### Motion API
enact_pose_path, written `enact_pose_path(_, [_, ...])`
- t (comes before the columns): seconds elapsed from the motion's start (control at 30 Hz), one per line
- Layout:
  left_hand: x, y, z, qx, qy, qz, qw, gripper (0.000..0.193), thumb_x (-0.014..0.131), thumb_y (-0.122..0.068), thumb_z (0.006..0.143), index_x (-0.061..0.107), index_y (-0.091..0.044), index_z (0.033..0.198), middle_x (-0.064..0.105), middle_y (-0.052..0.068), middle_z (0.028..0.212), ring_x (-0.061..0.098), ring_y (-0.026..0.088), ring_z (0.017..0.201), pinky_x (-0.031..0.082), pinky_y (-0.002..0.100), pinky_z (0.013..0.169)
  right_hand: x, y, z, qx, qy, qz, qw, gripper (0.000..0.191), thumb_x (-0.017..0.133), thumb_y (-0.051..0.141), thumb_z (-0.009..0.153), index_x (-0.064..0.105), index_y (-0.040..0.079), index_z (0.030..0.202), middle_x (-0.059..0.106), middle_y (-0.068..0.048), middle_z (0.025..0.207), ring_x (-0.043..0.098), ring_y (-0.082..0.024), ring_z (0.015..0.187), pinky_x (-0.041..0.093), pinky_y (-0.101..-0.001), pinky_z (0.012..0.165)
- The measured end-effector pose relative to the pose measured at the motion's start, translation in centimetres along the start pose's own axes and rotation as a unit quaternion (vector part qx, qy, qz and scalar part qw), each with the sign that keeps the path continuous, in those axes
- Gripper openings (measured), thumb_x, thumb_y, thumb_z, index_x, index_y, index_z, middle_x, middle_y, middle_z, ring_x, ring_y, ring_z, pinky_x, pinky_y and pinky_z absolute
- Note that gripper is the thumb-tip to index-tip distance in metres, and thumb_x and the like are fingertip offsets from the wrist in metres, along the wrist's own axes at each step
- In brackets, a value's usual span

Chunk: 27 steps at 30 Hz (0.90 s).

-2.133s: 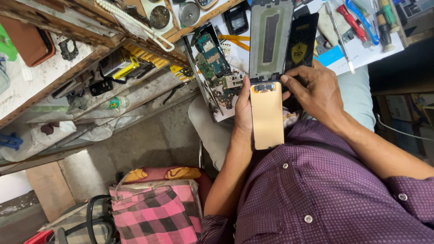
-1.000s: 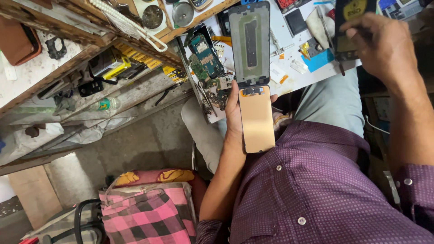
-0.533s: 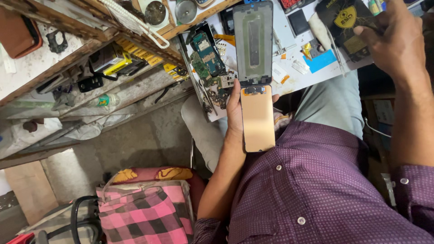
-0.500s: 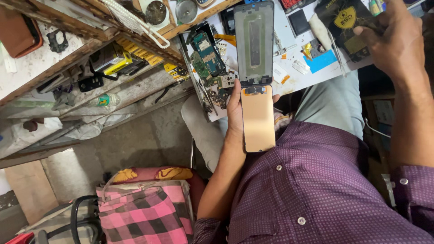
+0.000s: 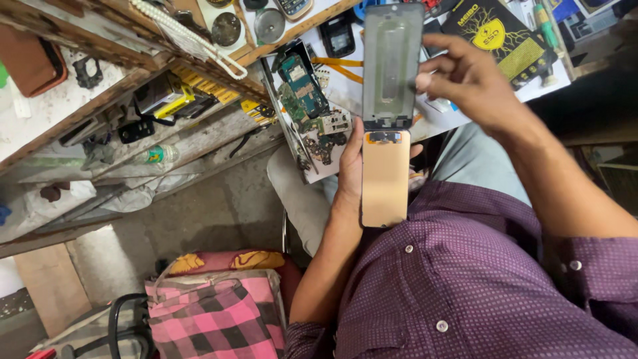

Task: The person sits at a repair bench holding a disassembled smartphone, works around its edges by hand, then peels the protective liner off a new back cover and presses the cover onto the phone body, aligning it with the camera cutout.

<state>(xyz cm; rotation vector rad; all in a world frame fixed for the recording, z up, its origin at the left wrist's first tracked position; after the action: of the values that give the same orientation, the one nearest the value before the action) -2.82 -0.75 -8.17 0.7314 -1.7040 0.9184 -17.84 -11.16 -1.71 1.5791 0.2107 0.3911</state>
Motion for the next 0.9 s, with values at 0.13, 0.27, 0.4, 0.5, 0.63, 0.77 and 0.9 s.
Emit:
enact_pose_path(0.13, [1.0,-0.6,-0.7,-0.009,-0.013,0.040,0.999,0.077,0.043,-0.065,0.106,0.048,-0.004,0.153,0.059,0.019,0.147,0.065,0.039,0.119,0.063,0.045,0.084,1.1,-1.5,0.8,0.022,-0.017,0.065,0.997,0.034,0.068,-0.002,0.103,0.055,0.000,0.134,0.071,-0.008,0.098,0.069,-0.012,0.084,0.056,-0.0267,0.077])
enact_pose_path(0.27, [1.6,-1.3,-2.0,0.008,-0.027,0.174,0.984,0.061,0.059,-0.041,0.105,0.047,0.000,0.148,0.057,0.019,0.145,0.063,0.034,0.125,0.062,0.046,0.093,-0.2,-1.5,1.1,0.017,-0.041,0.068,0.997,0.026,0.068,-0.003,0.104,0.057,-0.001,0.127,0.072,-0.009,0.096,0.069,-0.014,0.079,0.057,-0.0272,0.073])
enact_pose_path(0.4, [1.6,-0.8,-2.2,0.015,-0.052,0.247,0.967,0.047,0.064,-0.016,0.105,0.049,0.003,0.145,0.066,0.020,0.131,0.070,0.032,0.112,0.063,0.043,0.092,-1.8,-1.8,0.7,0.029,-0.073,0.083,0.993,0.027,0.068,-0.003,0.102,0.059,0.000,0.127,0.074,-0.009,0.098,0.070,-0.015,0.077,0.057,-0.0278,0.070])
enact_pose_path(0.5, [1.4,-0.7,-2.1,0.018,-0.056,0.271,0.961,0.042,0.063,-0.014,0.106,0.051,0.006,0.140,0.069,0.017,0.123,0.073,0.029,0.104,0.063,0.042,0.089,-2.4,-2.2,0.4,0.038,-0.092,0.107,0.989,0.026,0.068,-0.003,0.102,0.059,0.001,0.126,0.073,-0.009,0.097,0.070,-0.015,0.075,0.058,-0.0283,0.067])
enact_pose_path(0.63, [1.3,-0.6,-2.2,0.015,-0.053,0.288,0.956,0.038,0.062,-0.015,0.107,0.052,0.005,0.138,0.070,0.019,0.114,0.074,0.027,0.097,0.063,0.041,0.084,-2.7,-2.9,0.0,0.051,-0.111,0.129,0.984,0.024,0.069,-0.002,0.102,0.060,0.001,0.124,0.072,-0.007,0.093,0.070,-0.015,0.073,0.058,-0.0279,0.065])
enact_pose_path(0.77, [1.2,-0.3,-2.0,0.015,-0.053,0.281,0.958,0.037,0.061,-0.015,0.107,0.052,0.005,0.137,0.070,0.018,0.113,0.074,0.027,0.097,0.063,0.040,0.084,-2.8,-3.3,-0.3,0.058,-0.124,0.127,0.982,0.023,0.070,-0.001,0.103,0.062,-0.001,0.124,0.070,-0.005,0.090,0.068,-0.014,0.071,0.056,-0.0271,0.065])
enact_pose_path(0.9, [1.2,-0.3,-1.9,0.021,-0.051,0.286,0.957,0.037,0.061,-0.015,0.107,0.052,0.005,0.136,0.070,0.017,0.113,0.074,0.026,0.098,0.063,0.040,0.085,-2.7,-3.3,-0.4,0.069,-0.137,0.123,0.980,0.023,0.070,-0.001,0.100,0.062,0.000,0.122,0.070,-0.004,0.087,0.066,-0.012,0.070,0.055,-0.0267,0.064])
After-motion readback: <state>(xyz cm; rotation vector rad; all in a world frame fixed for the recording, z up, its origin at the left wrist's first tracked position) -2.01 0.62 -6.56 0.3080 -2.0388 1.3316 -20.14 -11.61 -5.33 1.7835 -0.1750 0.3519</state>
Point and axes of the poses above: each hand's wrist, its own z-axis towards the middle knuckle, its own x-axis out of the palm, y = z × x, the point moved 8 cm from there along z, towards the middle knuckle
